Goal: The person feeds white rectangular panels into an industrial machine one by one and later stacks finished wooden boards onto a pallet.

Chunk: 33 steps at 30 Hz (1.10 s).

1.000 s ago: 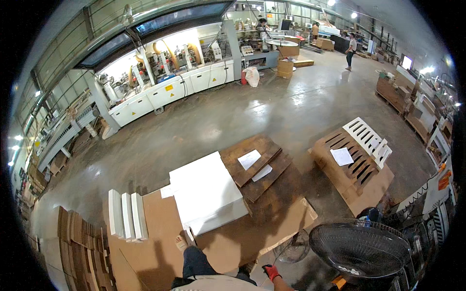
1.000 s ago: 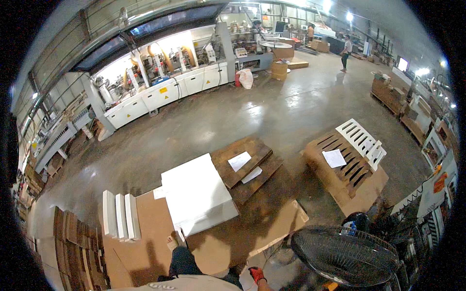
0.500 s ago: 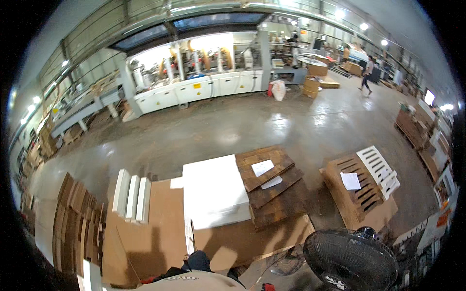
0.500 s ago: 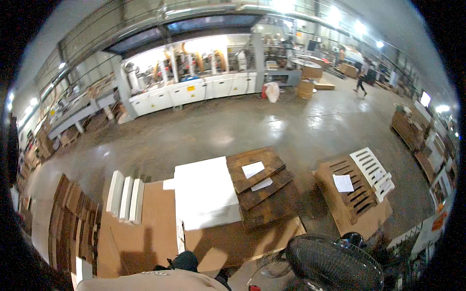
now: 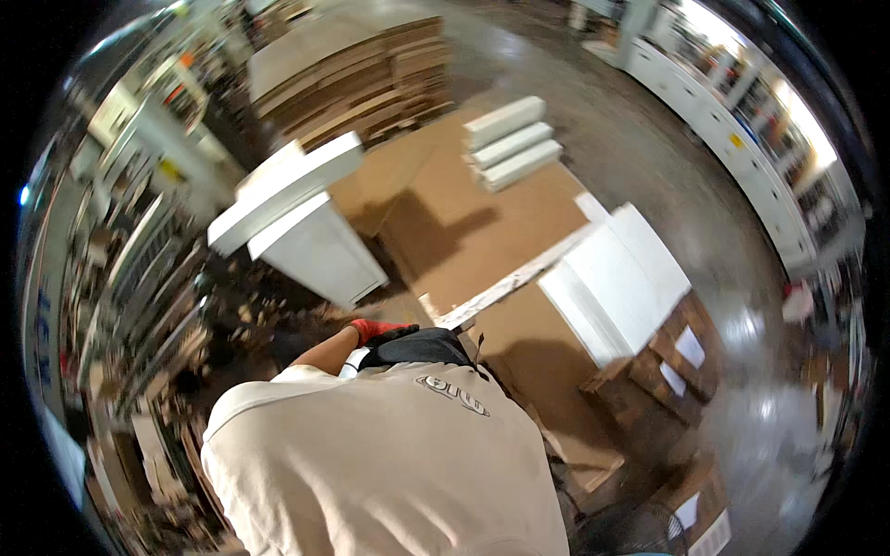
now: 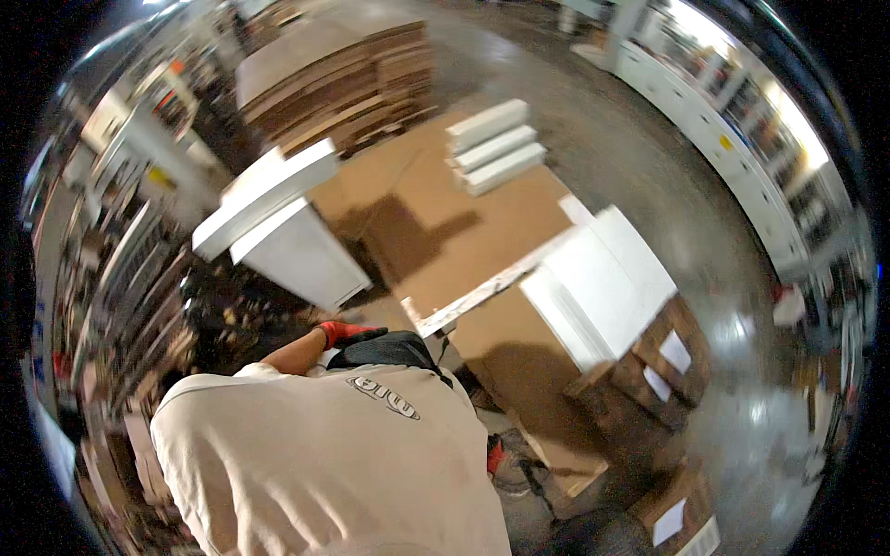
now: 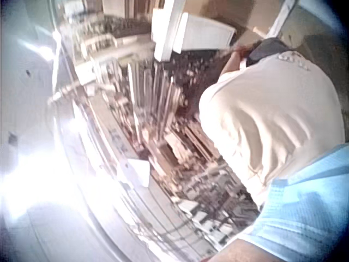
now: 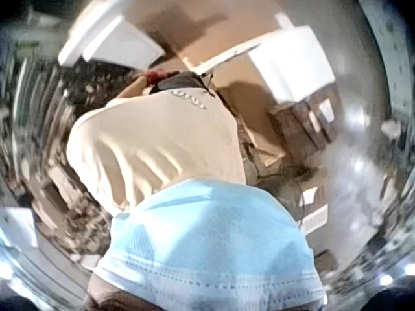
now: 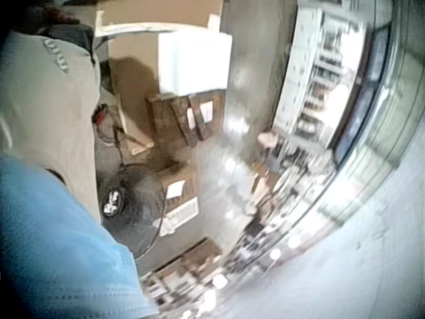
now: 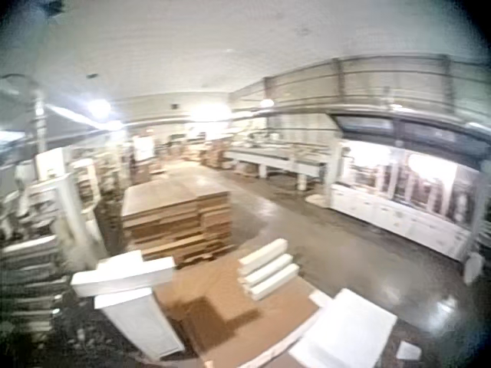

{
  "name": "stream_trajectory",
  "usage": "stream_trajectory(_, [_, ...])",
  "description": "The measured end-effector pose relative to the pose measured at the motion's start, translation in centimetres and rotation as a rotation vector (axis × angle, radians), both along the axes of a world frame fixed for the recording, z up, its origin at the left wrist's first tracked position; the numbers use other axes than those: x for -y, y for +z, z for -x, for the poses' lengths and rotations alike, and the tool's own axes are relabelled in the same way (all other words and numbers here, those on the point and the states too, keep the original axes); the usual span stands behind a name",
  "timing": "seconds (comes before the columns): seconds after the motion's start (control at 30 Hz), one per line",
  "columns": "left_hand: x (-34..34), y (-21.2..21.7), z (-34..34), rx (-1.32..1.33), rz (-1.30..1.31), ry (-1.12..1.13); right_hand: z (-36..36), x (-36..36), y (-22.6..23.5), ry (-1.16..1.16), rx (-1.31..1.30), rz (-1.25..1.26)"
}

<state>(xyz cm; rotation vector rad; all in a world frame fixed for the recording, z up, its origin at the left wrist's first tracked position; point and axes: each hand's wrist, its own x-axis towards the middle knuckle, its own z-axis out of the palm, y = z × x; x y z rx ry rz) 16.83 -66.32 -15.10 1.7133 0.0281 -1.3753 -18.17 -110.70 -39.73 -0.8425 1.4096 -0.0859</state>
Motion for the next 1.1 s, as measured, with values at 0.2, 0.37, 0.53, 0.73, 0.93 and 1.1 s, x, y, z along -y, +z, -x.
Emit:
stream_trajectory(0.2, [-15.0,-9.6,14.4,-0.126,0.09,0.438,-5.2,-4.5,1.6,0.482,-0.007,-0.064])
stream_trajectory(0.37, [-16.9,1.4,20.7,-0.16,0.127,0.747,-10.2,-9.5,2.9,0.78,0.013,-0.069])
stream_trajectory(0.53, [-20.5,-1.5,28.3,0.138,0.162,0.976,-18.2,-13.6,5.5,1.007,0.072,-0.058])
stream_trajectory(0.73, [-24.2,-5.9,30.3,0.276,0.164,1.029,-32.6,-19.5,9.1,1.045,0.266,0.046])
stream_trajectory(0.93, [-26.3,-3.7,25.3,0.402,0.173,1.303,-50.3,-30.1,19.1,1.055,0.757,0.129])
stream_trajectory(1.1, [-28.7,3.6,15.2,0.41,0.085,1.248,-61.1,-34.6,23.6,0.841,0.824,0.201])
